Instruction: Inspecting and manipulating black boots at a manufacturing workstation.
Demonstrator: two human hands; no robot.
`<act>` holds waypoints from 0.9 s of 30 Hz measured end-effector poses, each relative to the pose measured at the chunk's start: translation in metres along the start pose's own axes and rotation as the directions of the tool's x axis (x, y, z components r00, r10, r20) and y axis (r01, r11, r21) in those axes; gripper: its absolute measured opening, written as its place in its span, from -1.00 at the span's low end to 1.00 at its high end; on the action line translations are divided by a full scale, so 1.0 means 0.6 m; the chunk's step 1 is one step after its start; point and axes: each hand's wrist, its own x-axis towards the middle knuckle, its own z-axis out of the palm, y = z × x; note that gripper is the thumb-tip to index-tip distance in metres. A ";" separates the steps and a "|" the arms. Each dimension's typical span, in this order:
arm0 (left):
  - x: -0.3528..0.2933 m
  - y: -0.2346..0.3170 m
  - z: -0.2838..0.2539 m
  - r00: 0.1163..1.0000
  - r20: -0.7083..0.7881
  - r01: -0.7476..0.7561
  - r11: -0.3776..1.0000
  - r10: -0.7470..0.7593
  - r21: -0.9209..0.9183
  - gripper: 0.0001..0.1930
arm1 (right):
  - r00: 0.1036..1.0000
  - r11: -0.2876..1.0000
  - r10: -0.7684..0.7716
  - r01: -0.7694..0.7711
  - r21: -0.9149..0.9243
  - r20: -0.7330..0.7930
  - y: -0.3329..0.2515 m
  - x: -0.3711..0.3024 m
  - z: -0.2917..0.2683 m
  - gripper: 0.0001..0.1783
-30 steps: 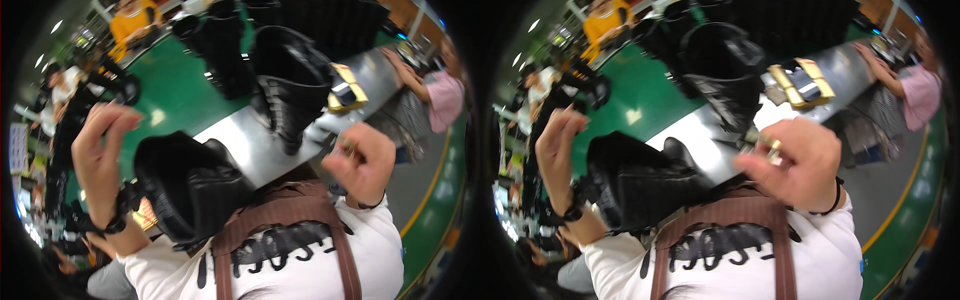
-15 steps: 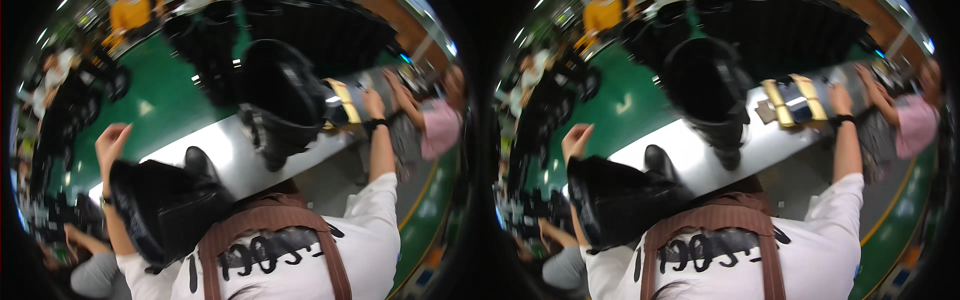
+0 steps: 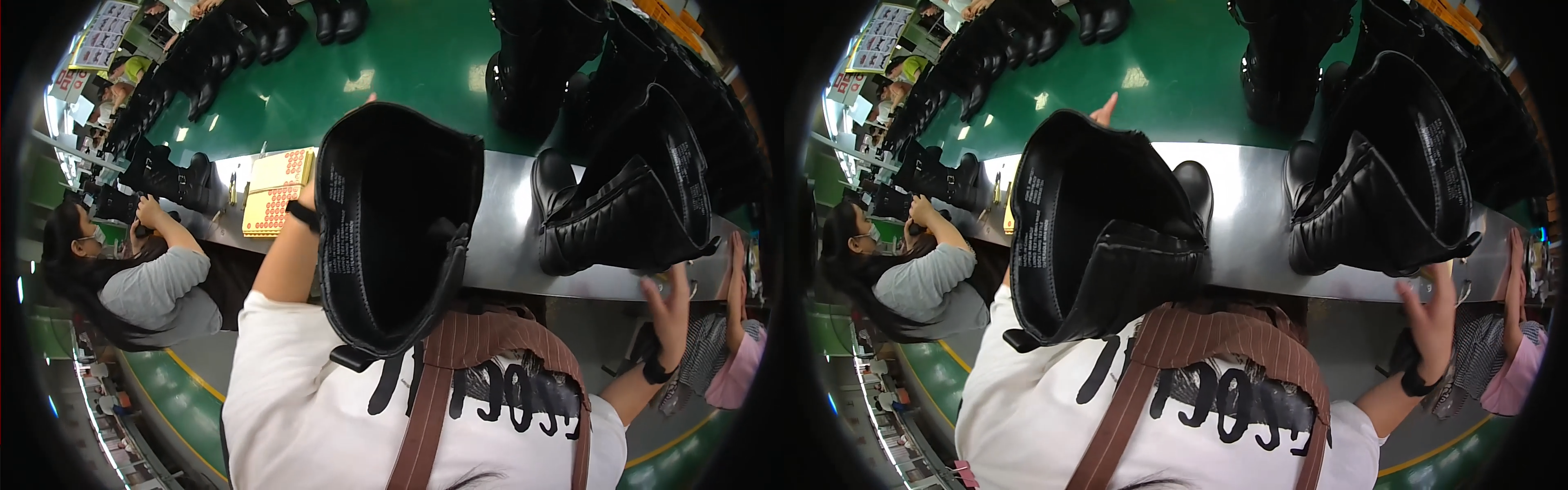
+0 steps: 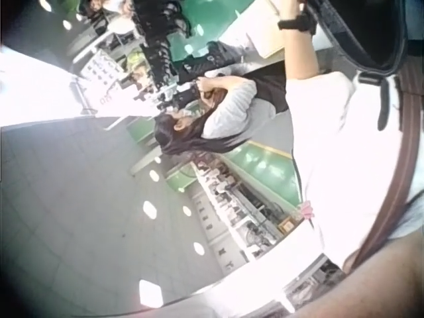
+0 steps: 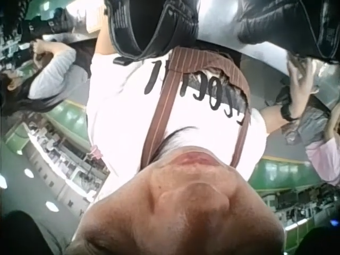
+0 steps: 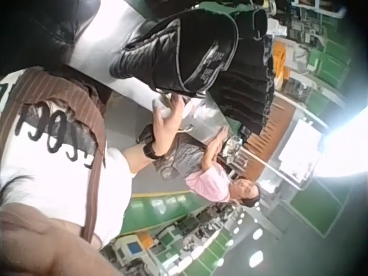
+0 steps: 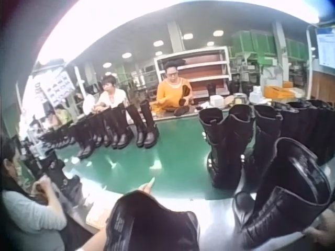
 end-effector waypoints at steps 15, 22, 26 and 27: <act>-0.257 0.204 -0.190 0.725 0.649 0.286 0.756 0.231 -0.589 -0.49 | 0.510 0.916 -0.358 0.356 -0.188 -0.782 -0.115 0.001 0.264 -0.01; -0.195 0.183 -0.146 0.744 0.639 0.399 0.639 0.193 -0.657 -0.49 | 0.979 0.920 -0.200 0.203 0.335 -0.044 -0.161 0.005 0.307 -0.81; -0.159 0.159 -0.126 0.825 0.564 0.514 0.410 0.004 -0.754 -0.59 | 0.981 0.907 -0.162 0.106 0.408 0.107 -0.167 0.060 0.395 -0.71; -0.159 0.160 -0.122 0.812 0.583 0.531 0.413 -0.001 -0.740 -0.58 | 0.983 0.922 -0.160 0.114 0.370 0.095 -0.170 0.070 0.411 -0.70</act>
